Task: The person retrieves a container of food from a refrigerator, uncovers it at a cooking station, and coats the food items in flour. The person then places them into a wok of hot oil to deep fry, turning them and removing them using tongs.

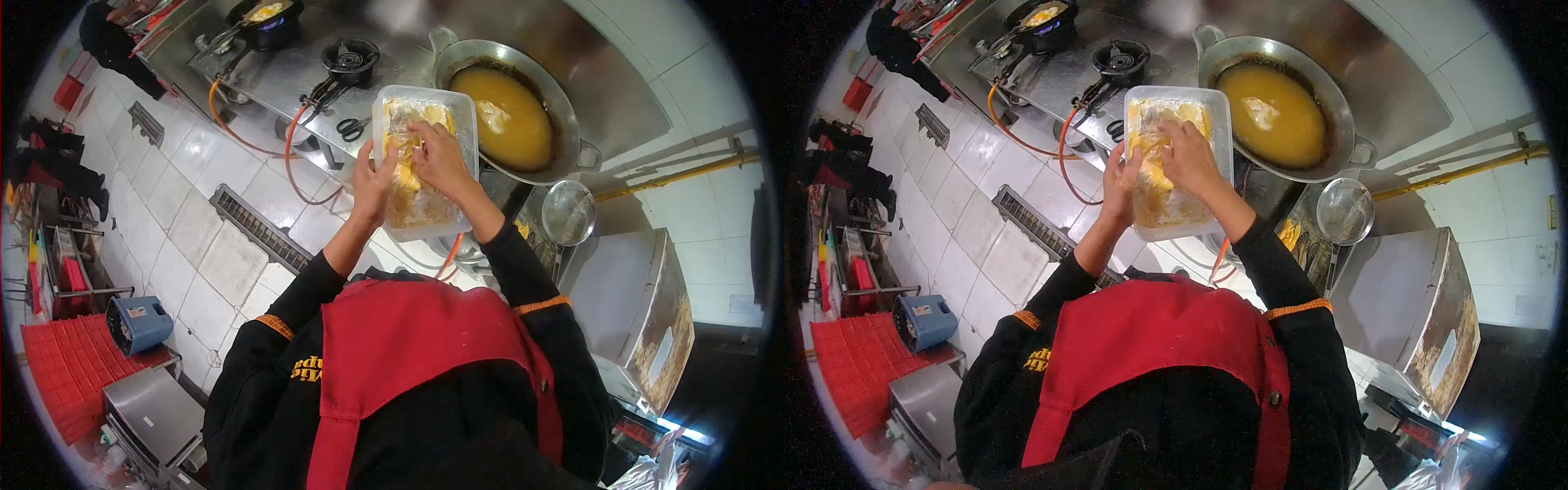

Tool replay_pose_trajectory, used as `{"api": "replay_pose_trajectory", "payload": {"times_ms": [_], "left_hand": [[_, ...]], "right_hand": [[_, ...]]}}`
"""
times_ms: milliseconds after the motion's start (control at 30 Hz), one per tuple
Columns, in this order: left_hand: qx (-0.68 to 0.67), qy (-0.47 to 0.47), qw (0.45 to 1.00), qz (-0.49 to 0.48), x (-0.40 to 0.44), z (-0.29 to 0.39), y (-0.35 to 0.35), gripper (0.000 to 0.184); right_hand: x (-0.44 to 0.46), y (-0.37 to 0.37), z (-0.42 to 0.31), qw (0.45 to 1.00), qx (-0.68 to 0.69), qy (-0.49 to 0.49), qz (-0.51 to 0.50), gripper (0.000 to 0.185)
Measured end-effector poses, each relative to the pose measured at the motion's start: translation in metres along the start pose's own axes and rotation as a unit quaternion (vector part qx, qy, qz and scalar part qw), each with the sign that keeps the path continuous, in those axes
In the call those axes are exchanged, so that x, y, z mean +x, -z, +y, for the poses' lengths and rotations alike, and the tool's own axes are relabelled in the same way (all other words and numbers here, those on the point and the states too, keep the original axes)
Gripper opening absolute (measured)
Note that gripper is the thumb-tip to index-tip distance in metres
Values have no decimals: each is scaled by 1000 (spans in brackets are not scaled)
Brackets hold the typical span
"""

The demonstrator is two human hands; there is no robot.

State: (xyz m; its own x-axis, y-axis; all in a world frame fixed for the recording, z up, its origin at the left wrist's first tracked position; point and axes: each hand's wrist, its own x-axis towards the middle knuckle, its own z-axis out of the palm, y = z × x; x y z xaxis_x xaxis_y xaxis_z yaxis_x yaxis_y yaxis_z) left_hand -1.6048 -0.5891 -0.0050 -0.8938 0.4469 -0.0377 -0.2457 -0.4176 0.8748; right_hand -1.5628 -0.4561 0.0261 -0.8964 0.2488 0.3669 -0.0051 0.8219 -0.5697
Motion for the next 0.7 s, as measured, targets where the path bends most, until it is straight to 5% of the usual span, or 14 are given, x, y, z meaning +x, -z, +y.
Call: {"api": "replay_pose_trajectory", "payload": {"times_ms": [100,267,567,700], "left_hand": [[4,6,1000,-9,-1,-1,2,56],[5,8,1000,-27,-3,0,2,58],[-45,36,998,-20,4,-7,8,62],[-27,66,997,-35,0,0,8,61]], "right_hand": [[-3,2,2,996,-9,68,50,28],[-5,24,-11,997,-14,70,-16,10],[-2,41,-30,978,5,110,178,8],[7,40,-17,987,-31,97,127,7]]}}
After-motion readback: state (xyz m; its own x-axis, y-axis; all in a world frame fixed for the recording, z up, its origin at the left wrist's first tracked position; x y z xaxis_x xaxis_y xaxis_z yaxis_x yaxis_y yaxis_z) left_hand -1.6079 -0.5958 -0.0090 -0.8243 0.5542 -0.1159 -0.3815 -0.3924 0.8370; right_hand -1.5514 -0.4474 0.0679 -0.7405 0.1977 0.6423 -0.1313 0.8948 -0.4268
